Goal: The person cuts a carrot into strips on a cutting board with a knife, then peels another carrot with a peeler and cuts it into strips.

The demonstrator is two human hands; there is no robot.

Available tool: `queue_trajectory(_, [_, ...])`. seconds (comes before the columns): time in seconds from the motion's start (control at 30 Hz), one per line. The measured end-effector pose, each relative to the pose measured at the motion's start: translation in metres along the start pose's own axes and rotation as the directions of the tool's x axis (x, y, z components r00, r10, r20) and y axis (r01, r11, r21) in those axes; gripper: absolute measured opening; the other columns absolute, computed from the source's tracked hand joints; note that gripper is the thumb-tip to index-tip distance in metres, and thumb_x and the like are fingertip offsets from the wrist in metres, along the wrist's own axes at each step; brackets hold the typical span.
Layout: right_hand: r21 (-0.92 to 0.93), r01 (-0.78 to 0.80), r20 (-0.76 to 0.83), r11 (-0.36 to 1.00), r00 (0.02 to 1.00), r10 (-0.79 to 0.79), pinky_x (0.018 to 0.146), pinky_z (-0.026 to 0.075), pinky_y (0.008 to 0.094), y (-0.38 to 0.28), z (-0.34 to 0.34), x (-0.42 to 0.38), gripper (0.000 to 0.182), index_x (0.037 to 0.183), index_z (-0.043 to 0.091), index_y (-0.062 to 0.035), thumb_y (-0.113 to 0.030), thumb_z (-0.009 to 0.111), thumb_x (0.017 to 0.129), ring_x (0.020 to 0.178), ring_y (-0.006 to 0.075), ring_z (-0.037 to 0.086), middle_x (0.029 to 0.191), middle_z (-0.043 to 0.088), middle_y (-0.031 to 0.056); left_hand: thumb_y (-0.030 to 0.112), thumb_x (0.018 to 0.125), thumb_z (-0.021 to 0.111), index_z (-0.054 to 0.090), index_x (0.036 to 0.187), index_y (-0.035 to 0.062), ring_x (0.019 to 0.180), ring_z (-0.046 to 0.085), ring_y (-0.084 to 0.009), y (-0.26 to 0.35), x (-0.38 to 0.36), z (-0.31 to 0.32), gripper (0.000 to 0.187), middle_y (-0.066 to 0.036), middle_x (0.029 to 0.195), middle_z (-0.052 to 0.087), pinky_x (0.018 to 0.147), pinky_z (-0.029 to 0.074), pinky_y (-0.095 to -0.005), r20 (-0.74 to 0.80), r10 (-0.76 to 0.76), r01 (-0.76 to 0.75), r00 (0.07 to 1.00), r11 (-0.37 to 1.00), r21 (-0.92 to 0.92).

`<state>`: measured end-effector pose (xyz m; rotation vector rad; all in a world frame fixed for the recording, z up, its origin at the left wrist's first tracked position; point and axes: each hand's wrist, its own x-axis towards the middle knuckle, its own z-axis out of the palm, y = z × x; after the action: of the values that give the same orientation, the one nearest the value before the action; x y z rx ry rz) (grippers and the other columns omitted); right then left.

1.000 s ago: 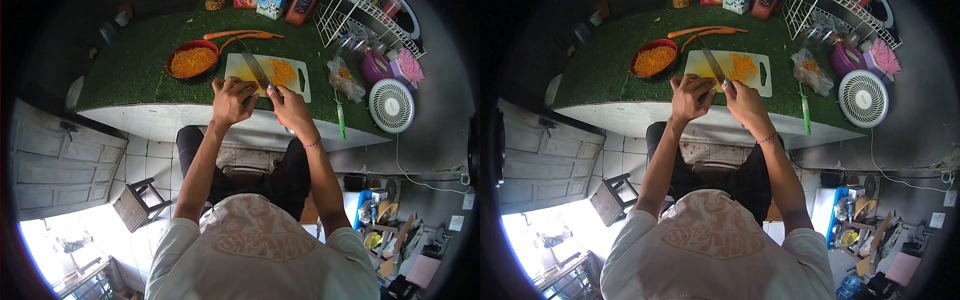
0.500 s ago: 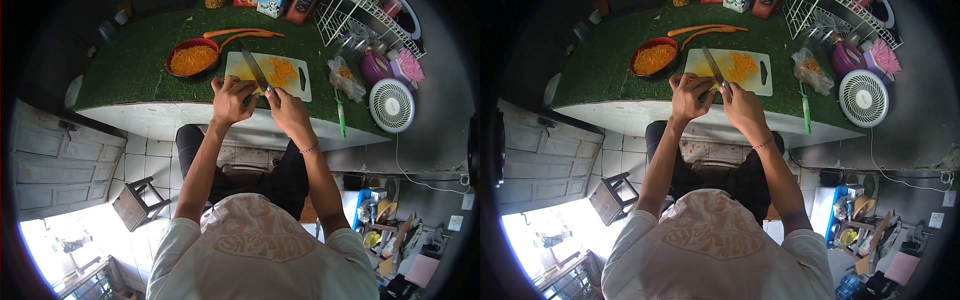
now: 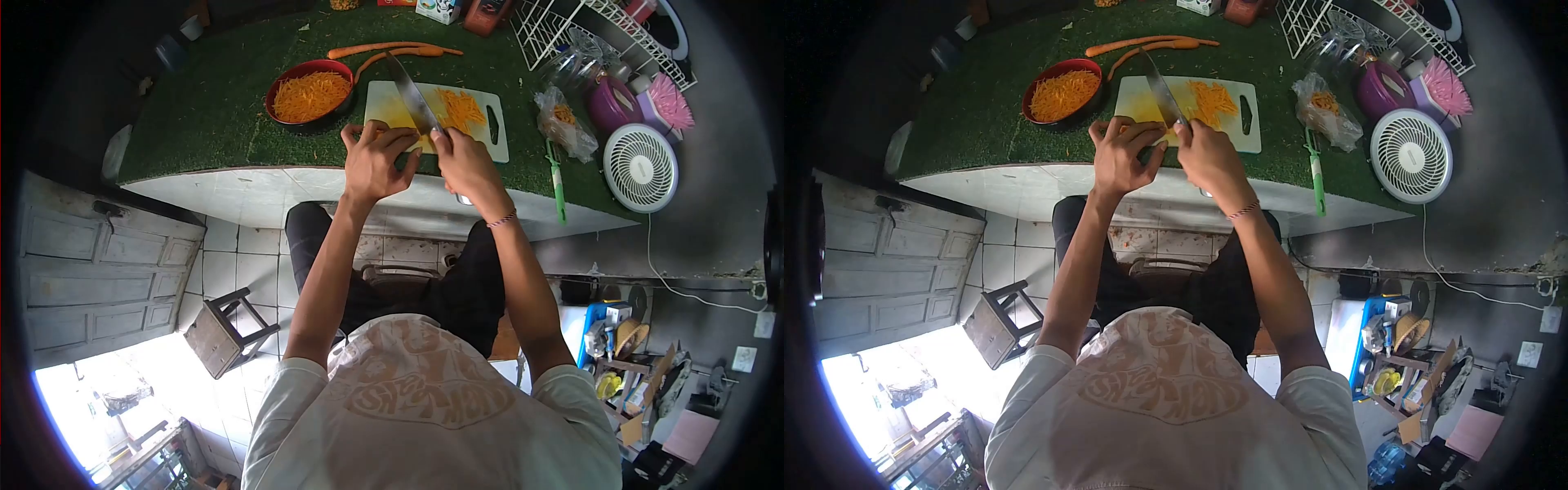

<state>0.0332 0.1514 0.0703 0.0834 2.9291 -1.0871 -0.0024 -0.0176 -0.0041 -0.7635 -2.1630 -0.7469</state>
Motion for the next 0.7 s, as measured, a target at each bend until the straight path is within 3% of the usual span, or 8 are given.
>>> queue_trajectory(0.03, [0.121,-0.108,0.116,0.987,0.989,0.094,0.055,0.054,0.0443,-0.002,-0.008,-0.002,0.04,0.101,0.06,0.001,-0.035,0.043,0.108,0.049,0.0308,0.066,0.064,0.065,0.0187,0.025,0.077,0.077,0.079,0.093,0.0162,0.095,0.059,-0.0189,0.0,0.0,0.0,0.018,0.007,0.102,0.075,0.093,0.034,-0.0481,0.004,0.001,-0.001,1.0,1.0,0.002])
queue_trajectory(0.07, [0.14,-0.125,0.108,0.982,0.988,0.11,0.054,0.053,0.0423,-0.001,-0.009,-0.007,0.042,0.099,0.06,0.0002,-0.036,0.042,0.108,0.046,0.0279,0.063,0.063,0.064,0.0174,0.025,0.077,0.077,0.078,0.094,0.0164,0.095,0.059,-0.0189,0.0,0.0,0.001,0.019,0.007,0.102,0.075,0.093,0.034,-0.0481,0.007,0.001,-0.001,1.0,1.0,0.004])
queue_trajectory(0.17, [0.157,-0.147,0.087,0.977,0.987,0.135,0.057,0.053,0.0449,-0.004,-0.012,-0.019,0.041,0.098,0.061,0.0004,-0.036,0.043,0.107,0.051,0.034,0.065,0.065,0.065,0.0196,0.025,0.077,0.077,0.077,0.094,0.0165,0.095,0.058,-0.0191,0.001,0.001,0.001,0.019,0.007,0.101,0.074,0.093,0.034,-0.0482,0.006,-0.01,0.01,1.0,1.0,-0.004])
queue_trajectory(0.27, [0.044,0.005,0.003,0.999,1.0,-0.005,0.061,0.053,0.049,0.012,-0.003,-0.017,0.041,0.097,0.061,0.0008,-0.036,0.045,0.107,0.062,0.0419,0.066,0.069,0.066,0.0229,0.025,0.077,0.077,0.076,0.093,0.0165,0.096,0.058,-0.0193,0.001,0.001,0.001,0.018,0.007,0.101,0.074,0.093,0.034,-0.0487,0.002,-0.006,0.006,1.0,1.0,-0.002])
queue_trajectory(0.37, [0.014,0.028,-0.012,1.0,1.0,-0.028,0.065,0.053,0.053,0.01,0.001,-0.02,0.039,0.098,0.062,0.0005,-0.035,0.047,0.106,0.071,0.0473,0.066,0.072,0.066,0.0254,0.026,0.077,0.077,0.076,0.093,0.0167,0.096,0.058,-0.0194,0.0,0.001,0.001,0.018,0.008,0.102,0.074,0.093,0.034,-0.0493,0.019,-0.01,0.01,1.0,1.0,-0.012])
queue_trajectory(0.47, [-0.044,0.043,-0.028,0.998,0.999,-0.044,0.066,0.053,0.0535,0.006,0.001,-0.022,0.038,0.098,0.062,0.0003,-0.035,0.048,0.105,0.071,0.0463,0.067,0.072,0.066,0.0253,0.026,0.078,0.076,0.076,0.094,0.0164,0.096,0.058,-0.0193,0.001,0.001,-0.001,0.019,0.008,0.102,0.073,0.093,0.034,-0.0497,0.028,-0.008,0.007,1.0,1.0,0.011])
queue_trajectory(0.7, [-0.327,0.193,-0.19,0.925,0.946,-0.264,0.056,0.055,0.0503,-0.002,0.02,-0.029,0.028,0.102,0.061,-0.0003,-0.027,0.054,0.102,0.062,0.0422,0.068,0.062,0.065,0.0207,0.025,0.074,0.077,0.076,0.094,0.0154,0.095,0.058,-0.0202,-0.001,0.001,0.001,0.022,0.007,0.102,0.073,0.093,0.034,-0.0495,0.017,0.0,0.0,1.0,1.0,0.0])
